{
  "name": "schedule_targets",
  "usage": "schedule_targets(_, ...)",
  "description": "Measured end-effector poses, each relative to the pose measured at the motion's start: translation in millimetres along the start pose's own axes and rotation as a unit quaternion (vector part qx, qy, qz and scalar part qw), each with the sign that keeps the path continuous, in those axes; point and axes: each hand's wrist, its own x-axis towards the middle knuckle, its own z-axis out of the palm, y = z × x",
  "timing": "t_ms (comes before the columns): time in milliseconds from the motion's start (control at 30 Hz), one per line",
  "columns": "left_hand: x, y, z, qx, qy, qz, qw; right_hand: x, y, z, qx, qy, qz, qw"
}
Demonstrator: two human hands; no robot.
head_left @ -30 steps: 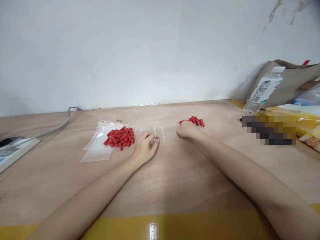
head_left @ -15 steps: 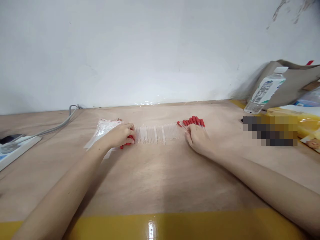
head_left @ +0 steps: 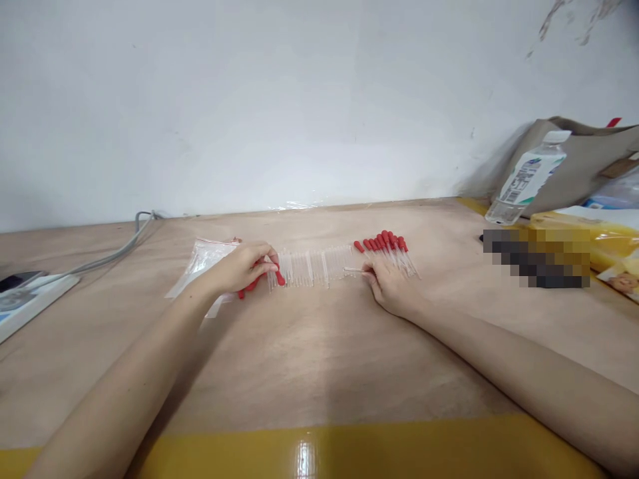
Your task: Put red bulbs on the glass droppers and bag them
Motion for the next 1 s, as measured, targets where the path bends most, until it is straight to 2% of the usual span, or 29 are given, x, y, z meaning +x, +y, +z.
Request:
schedule_targets(67, 2, 8, 12, -0.016, -0.017, 0.019, 1.000, 1, -2, -2, 0.009, -0.008, 0.006, 1.000)
schedule_targets(200, 1, 23, 56, -0.153, 0.082, 0.053, 0.983, 1, -4, -3, 0.011, -0.002, -0.010, 1.000)
schedule_targets(267, -1, 30, 78, -0.204, 0.079, 0.053, 0.974, 1, -5, -3, 0.012, 0.010, -0.029, 0.999)
schedule_targets(400, -3, 37, 105, -0.192, 0.134, 0.022, 0.972, 0, -12, -2, 0.014, 0.018, -0.037, 0.999)
schedule_targets(500, -2, 36, 111, -0.215, 0.149, 0.000, 0.965, 1, -19, -1, 0.009, 0.015, -0.030, 0.999)
schedule_targets(767, -2, 39, 109, -0.260, 0.090, -0.016, 0.961, 3, -33, 2, 0.012, 0.029, -0.020, 0.999)
schedule_targets(1000, -1, 35, 112, -0.285, 0.108, -0.013, 0.952, 6, -38, -4, 0.070, -0.018, -0.049, 0.996)
